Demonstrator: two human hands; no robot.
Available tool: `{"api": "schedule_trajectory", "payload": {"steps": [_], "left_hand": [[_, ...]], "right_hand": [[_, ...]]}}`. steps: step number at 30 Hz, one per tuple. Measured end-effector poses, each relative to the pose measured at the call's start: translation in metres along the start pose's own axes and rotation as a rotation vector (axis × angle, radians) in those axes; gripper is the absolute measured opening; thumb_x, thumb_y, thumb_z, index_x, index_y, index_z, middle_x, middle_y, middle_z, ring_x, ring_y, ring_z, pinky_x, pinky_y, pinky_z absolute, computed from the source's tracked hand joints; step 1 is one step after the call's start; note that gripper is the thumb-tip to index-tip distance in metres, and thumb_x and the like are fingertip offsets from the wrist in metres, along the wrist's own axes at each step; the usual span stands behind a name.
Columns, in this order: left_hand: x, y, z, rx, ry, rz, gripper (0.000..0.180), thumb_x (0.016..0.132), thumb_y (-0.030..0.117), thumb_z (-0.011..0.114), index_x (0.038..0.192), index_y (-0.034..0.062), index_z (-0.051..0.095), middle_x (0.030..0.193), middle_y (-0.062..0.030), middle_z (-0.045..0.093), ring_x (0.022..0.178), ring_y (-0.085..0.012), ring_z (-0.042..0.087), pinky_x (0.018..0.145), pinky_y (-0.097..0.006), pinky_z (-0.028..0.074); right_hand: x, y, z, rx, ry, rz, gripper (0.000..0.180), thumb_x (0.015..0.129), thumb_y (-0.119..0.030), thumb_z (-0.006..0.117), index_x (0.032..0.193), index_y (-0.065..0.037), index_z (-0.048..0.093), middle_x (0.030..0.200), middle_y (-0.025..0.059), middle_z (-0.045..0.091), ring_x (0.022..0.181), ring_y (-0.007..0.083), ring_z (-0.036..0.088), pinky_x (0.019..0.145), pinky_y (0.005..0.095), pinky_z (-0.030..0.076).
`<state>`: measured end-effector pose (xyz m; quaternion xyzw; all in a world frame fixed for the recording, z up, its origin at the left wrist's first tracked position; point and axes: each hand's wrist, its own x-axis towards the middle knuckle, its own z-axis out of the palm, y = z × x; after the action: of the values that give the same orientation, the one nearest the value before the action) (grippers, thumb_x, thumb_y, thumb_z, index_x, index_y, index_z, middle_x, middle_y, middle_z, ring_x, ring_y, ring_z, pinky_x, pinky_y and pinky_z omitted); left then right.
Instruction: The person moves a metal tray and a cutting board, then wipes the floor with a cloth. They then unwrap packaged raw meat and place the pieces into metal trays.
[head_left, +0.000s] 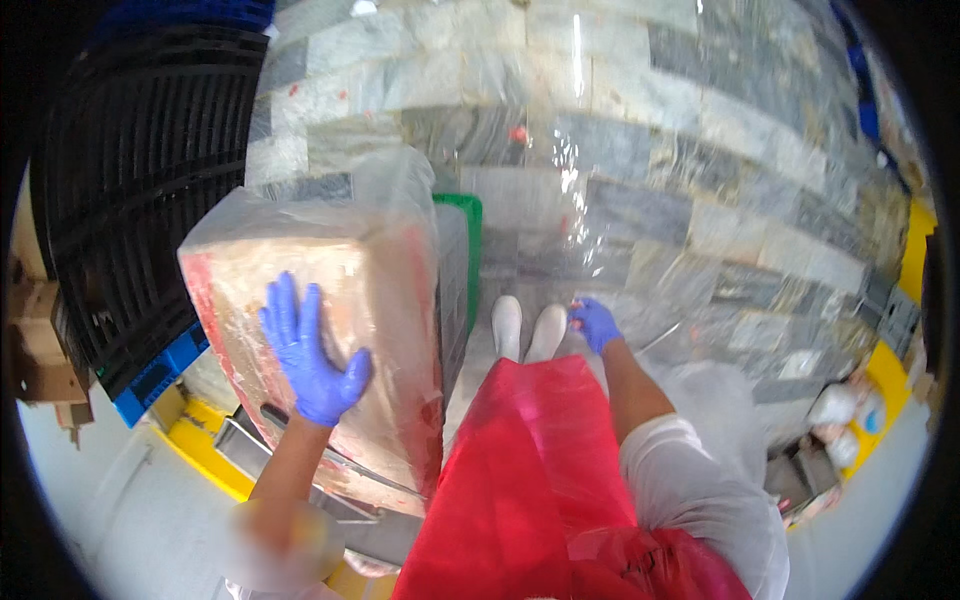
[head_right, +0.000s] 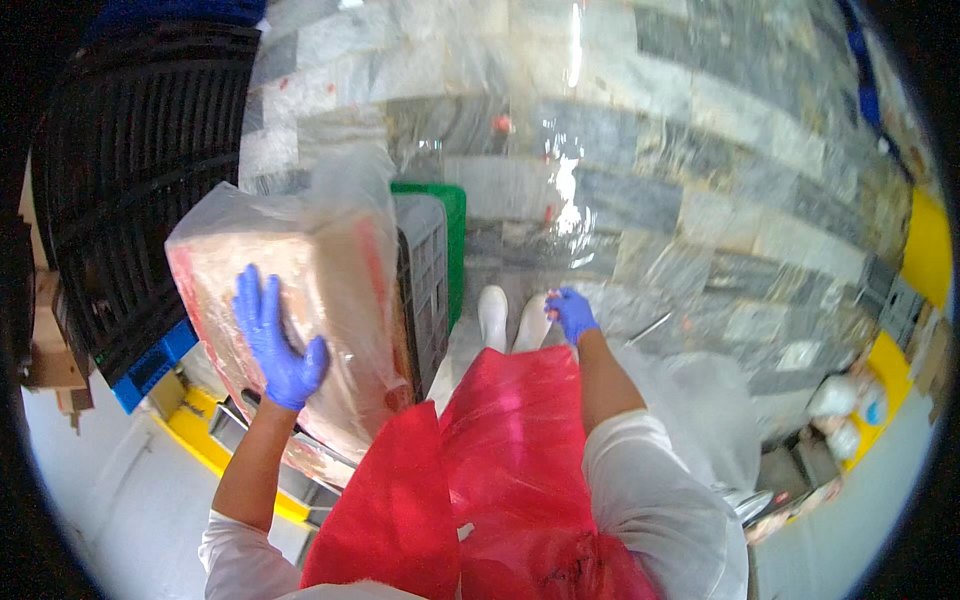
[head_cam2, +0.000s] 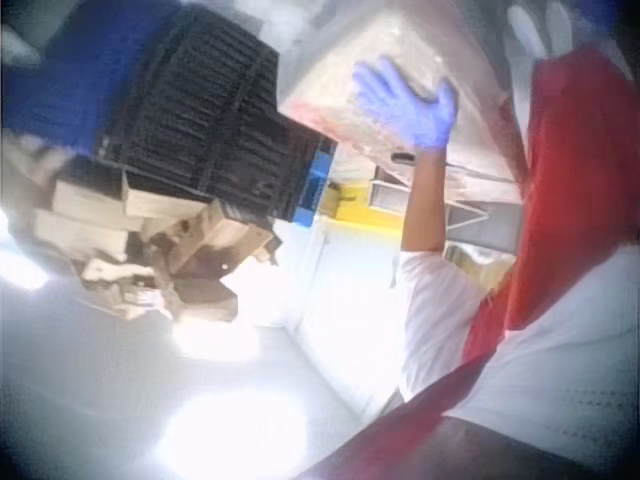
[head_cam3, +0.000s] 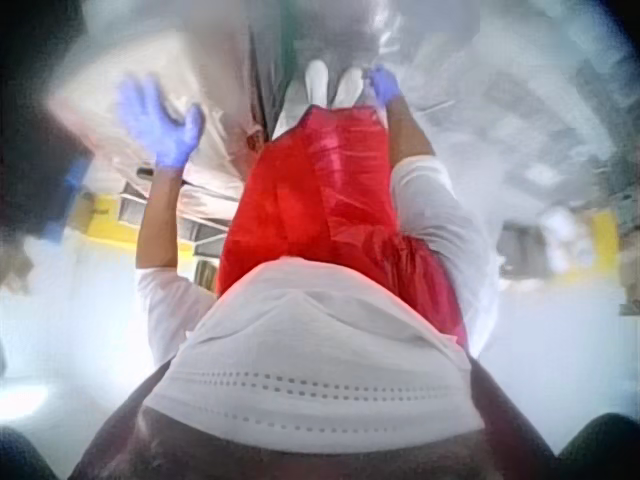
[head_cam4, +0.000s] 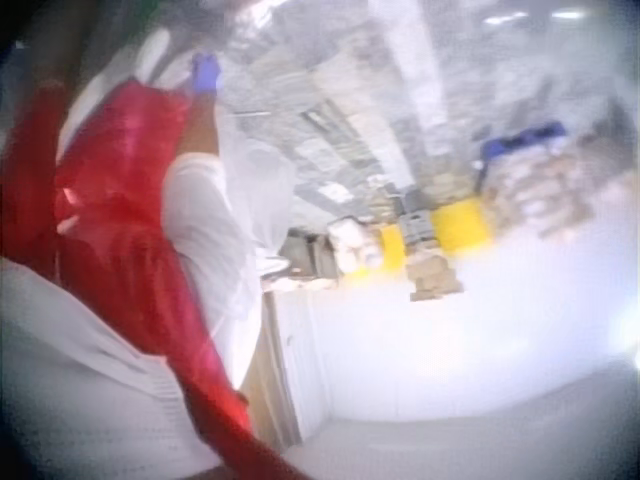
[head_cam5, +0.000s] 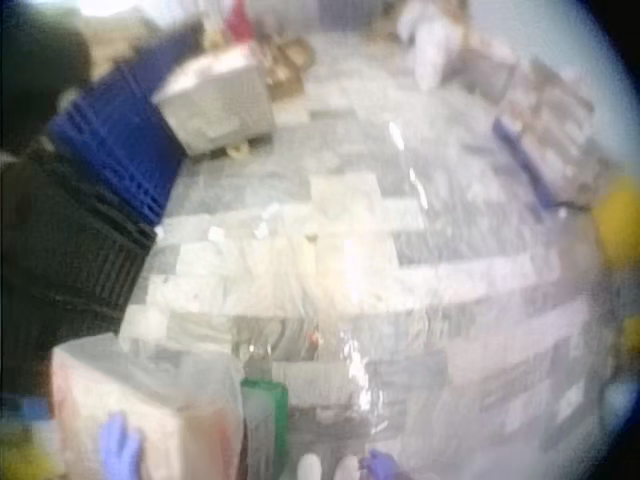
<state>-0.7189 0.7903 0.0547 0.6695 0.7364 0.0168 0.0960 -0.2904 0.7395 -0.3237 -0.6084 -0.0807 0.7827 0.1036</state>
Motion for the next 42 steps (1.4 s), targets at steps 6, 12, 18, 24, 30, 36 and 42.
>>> {"api": "schedule_trajectory", "payload": {"steps": [6, 12, 18, 24, 30, 36, 42], "left_hand": [[-0.005, 0.000, -0.006, -0.104, 0.006, -0.086, 0.082, 0.074, 0.048, 0.066, 0.142, 0.0114, 0.039, 0.151, -0.0234, 0.027, 0.141, -0.0446, 0.021, 0.112, -0.060, 0.008], [0.004, -0.003, -0.017, -0.181, -0.022, -0.128, 0.079, 0.071, 0.050, 0.071, 0.138, 0.0167, 0.047, 0.149, -0.0180, 0.032, 0.139, -0.0416, 0.024, 0.112, -0.060, 0.011], [0.013, -0.005, -0.020, -0.505, 0.176, -0.368, 0.083, 0.074, 0.046, 0.070, 0.142, 0.0085, 0.039, 0.148, -0.0224, 0.031, 0.139, -0.0423, 0.022, 0.113, -0.058, 0.010], [0.034, 0.010, -0.008, -0.159, 0.110, -0.707, 0.091, 0.075, 0.050, 0.066, 0.146, 0.0064, 0.029, 0.153, -0.0266, 0.020, 0.142, -0.0457, 0.015, 0.112, -0.061, 0.005], [0.037, 0.001, 0.008, -0.158, 0.088, -0.700, 0.090, 0.082, 0.063, 0.052, 0.147, 0.0043, 0.029, 0.153, -0.0285, 0.017, 0.142, -0.0447, 0.015, 0.113, -0.058, 0.007], [0.026, 0.003, 0.008, -0.138, 0.080, -0.711, 0.098, 0.082, 0.070, 0.047, 0.151, 0.0075, 0.018, 0.155, -0.0238, 0.014, 0.142, -0.0462, 0.013, 0.111, -0.063, 0.009], [0.020, 0.004, 0.030, -0.128, 0.121, -0.738, 0.098, 0.079, 0.072, 0.048, 0.151, 0.0119, 0.018, 0.154, -0.0219, 0.016, 0.142, -0.0454, 0.012, 0.112, -0.064, 0.009]], "right_hand": [[-0.063, -0.164, 0.054, 0.006, -0.071, -0.139, 0.018, 0.088, -0.020, 0.066, 0.094, -0.005, 0.058, 0.074, 0.0039, 0.056, 0.059, 0.0147, 0.053, 0.051, 0.0264, 0.042], [-0.074, -0.314, 0.117, -0.129, -0.179, -0.162, 0.018, 0.088, -0.025, 0.067, 0.089, -0.008, 0.059, 0.071, 0.0026, 0.056, 0.059, 0.0133, 0.052, 0.050, 0.0246, 0.039], [-0.040, -0.403, 0.186, -0.372, -0.235, -0.174, 0.011, 0.085, -0.017, 0.069, 0.084, -0.009, 0.060, 0.070, 0.0018, 0.055, 0.058, 0.0122, 0.050, 0.051, 0.0262, 0.040], [0.030, -0.423, 0.222, -0.812, -0.240, -0.261, 0.008, 0.081, -0.008, 0.069, 0.089, -0.005, 0.068, 0.069, 0.0007, 0.058, 0.056, 0.0113, 0.051, 0.051, 0.0285, 0.043], [0.191, -0.386, 0.170, -1.221, -0.121, -0.157, 0.015, 0.079, -0.009, 0.066, 0.093, -0.009, 0.072, 0.078, 0.0072, 0.066, 0.070, 0.0178, 0.063, 0.061, 0.0323, 0.050], [0.286, -0.345, 0.160, -1.672, 0.007, -0.451, 0.019, 0.081, -0.015, 0.059, 0.096, -0.013, 0.072, 0.096, 0.0174, 0.069, 0.083, 0.0314, 0.067, 0.077, 0.0377, 0.052], [0.396, -0.304, 0.150, -1.761, 0.101, -0.593, 0.022, 0.085, -0.024, 0.059, 0.099, -0.011, 0.068, 0.096, 0.0189, 0.068, 0.090, 0.0348, 0.066, 0.080, 0.0429, 0.051]]}}
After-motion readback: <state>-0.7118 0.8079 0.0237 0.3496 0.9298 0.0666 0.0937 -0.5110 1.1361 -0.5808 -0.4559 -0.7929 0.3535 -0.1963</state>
